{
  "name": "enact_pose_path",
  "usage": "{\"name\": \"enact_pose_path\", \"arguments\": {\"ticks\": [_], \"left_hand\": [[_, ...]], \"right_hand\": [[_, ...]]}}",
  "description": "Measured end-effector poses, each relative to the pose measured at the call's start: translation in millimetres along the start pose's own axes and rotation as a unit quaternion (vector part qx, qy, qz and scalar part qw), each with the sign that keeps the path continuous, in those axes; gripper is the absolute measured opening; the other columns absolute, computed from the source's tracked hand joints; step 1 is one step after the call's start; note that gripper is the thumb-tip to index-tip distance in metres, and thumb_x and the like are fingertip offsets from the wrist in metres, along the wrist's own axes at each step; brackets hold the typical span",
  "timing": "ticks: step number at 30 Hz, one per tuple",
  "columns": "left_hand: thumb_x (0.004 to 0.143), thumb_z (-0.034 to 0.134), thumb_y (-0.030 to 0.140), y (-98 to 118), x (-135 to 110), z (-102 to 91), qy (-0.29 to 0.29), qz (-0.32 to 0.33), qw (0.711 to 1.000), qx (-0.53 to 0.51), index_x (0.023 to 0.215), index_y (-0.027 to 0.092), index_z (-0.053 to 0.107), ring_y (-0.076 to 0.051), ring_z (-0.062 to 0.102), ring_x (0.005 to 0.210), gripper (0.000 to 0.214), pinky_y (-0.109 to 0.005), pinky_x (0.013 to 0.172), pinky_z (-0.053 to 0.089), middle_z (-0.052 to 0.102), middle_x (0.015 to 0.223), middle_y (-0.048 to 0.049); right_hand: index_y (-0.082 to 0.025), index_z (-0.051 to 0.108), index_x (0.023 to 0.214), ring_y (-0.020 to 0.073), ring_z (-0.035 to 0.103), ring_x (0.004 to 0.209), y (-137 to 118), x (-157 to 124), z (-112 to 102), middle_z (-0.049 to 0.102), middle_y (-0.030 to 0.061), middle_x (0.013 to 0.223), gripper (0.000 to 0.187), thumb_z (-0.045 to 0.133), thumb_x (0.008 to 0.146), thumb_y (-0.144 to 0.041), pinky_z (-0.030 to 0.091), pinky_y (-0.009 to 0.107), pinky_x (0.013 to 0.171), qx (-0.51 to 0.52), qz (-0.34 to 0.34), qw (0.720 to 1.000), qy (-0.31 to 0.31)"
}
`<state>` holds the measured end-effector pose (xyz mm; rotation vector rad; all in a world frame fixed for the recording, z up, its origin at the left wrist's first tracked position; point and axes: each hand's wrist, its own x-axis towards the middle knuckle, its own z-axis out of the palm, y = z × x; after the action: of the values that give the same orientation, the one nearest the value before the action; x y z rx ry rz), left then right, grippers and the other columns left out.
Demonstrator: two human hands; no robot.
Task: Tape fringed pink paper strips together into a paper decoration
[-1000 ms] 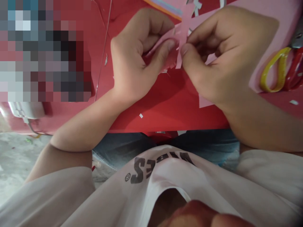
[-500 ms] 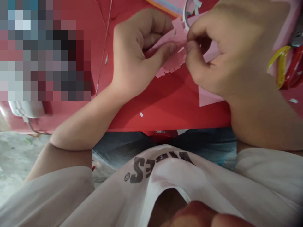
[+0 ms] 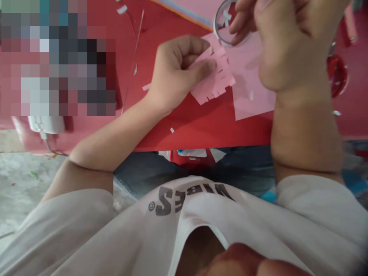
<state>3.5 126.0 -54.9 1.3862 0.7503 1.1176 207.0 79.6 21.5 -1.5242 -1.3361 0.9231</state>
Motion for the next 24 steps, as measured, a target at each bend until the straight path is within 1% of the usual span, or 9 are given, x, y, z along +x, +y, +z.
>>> {"name": "enact_pose_path", "arguments": {"ticks": [2,5,9,12,14,17,20,22,24], "left_hand": [[0.07,0.094,0.066,14.8,-13.5,13.5,-0.016,-0.038,0.999,-0.02,0.083,0.025,0.072,-0.007,0.041,0.056,0.048,-0.03,0.049,0.036,0.054,0.062,0.0037],[0.089,0.081,0.061,47.2,-44.7,39.8,-0.021,-0.067,0.996,-0.052,0.095,0.025,0.072,-0.01,0.06,0.063,0.037,-0.028,0.056,0.049,0.066,0.072,0.0019],[0.083,0.092,0.038,93.8,-94.2,76.3,0.051,-0.113,0.977,-0.172,0.092,0.021,0.074,-0.011,0.07,0.068,0.026,-0.025,0.06,0.057,0.073,0.082,0.001],[0.081,0.092,0.035,123.5,-127.8,99.8,0.105,-0.13,0.965,-0.204,0.093,0.023,0.075,-0.011,0.071,0.07,0.024,-0.024,0.063,0.063,0.077,0.088,0.0004],[0.081,0.093,0.036,137.5,-145.9,114.0,0.118,-0.129,0.962,-0.21,0.093,0.024,0.075,-0.011,0.072,0.072,0.025,-0.024,0.066,0.065,0.079,0.091,-0.0002],[0.08,0.093,0.037,147.0,-166.4,132.1,0.129,-0.102,0.963,-0.215,0.095,0.024,0.075,-0.012,0.076,0.079,0.027,-0.025,0.074,0.068,0.081,0.096,-0.001],[0.083,0.092,0.038,147.4,-179.1,141.7,0.137,-0.085,0.962,-0.222,0.099,0.024,0.075,-0.013,0.078,0.082,0.027,-0.025,0.078,0.068,0.082,0.097,-0.0014],[0.085,0.09,0.037,147.6,-181.8,140.2,0.142,-0.067,0.967,-0.203,0.102,0.024,0.075,-0.013,0.078,0.084,0.026,-0.024,0.079,0.067,0.083,0.098,-0.0019],[0.084,0.09,0.035,149.3,-177.7,131.7,0.117,-0.043,0.979,-0.163,0.111,0.025,0.075,-0.014,0.079,0.088,0.033,-0.024,0.078,0.066,0.083,0.101,-0.0032]], "right_hand": [[-0.028,0.068,0.093,0.023,0.077,0.099,-7.8,-28.8,-7.3,0.076,0.0007,0.091,0.022,0.078,0.089,-0.046,0.062,0.035,0.072,0.015,-0.016,1.0,0.01],[-0.029,0.071,0.099,0.023,0.076,0.091,-15.7,-76.9,-21.0,0.076,0.0034,0.089,0.03,0.081,0.084,-0.052,0.061,0.034,0.069,0.063,-0.046,0.996,0.041],[-0.026,0.077,0.105,0.0201,0.071,0.08,-20.8,-136.6,-31.7,0.076,0.0063,0.089,0.041,0.085,0.077,-0.054,0.059,0.033,0.068,0.099,-0.091,0.988,0.072],[-0.027,0.075,0.114,0.0167,0.07,0.073,-25.3,-177.4,-27.3,0.076,0.0039,0.091,0.034,0.082,0.084,-0.042,0.058,0.031,0.063,0.108,-0.089,0.987,0.076],[-0.029,0.075,0.108,0.0153,0.069,0.074,-29.6,-198.0,-21.6,0.074,0.0008,0.089,0.024,0.08,0.087,-0.04,0.058,0.03,0.065,0.117,-0.097,0.984,0.097],[-0.028,0.074,0.097,0.0128,0.064,0.071,-38.7,-214.1,-16.3,0.07,-0.0022,0.082,0.013,0.08,0.088,-0.035,0.056,0.028,0.066,0.111,-0.107,0.978,0.143],[-0.026,0.076,0.096,0.0123,0.063,0.071,-50.8,-217.5,-17.5,0.071,-0.0022,0.082,0.011,0.08,0.088,-0.033,0.054,0.028,0.066,0.084,-0.125,0.976,0.157],[-0.027,0.077,0.096,0.0121,0.062,0.07,-59.2,-215.7,-21.1,0.072,-0.0025,0.082,0.01,0.078,0.089,-0.033,0.053,0.028,0.064,0.064,-0.139,0.976,0.154],[-0.028,0.078,0.095,0.0119,0.06,0.066,-66.8,-210.3,-26.9,0.071,-0.003,0.08,0.008,0.078,0.088,-0.033,0.051,0.028,0.06,0.051,-0.146,0.978,0.142]]}}
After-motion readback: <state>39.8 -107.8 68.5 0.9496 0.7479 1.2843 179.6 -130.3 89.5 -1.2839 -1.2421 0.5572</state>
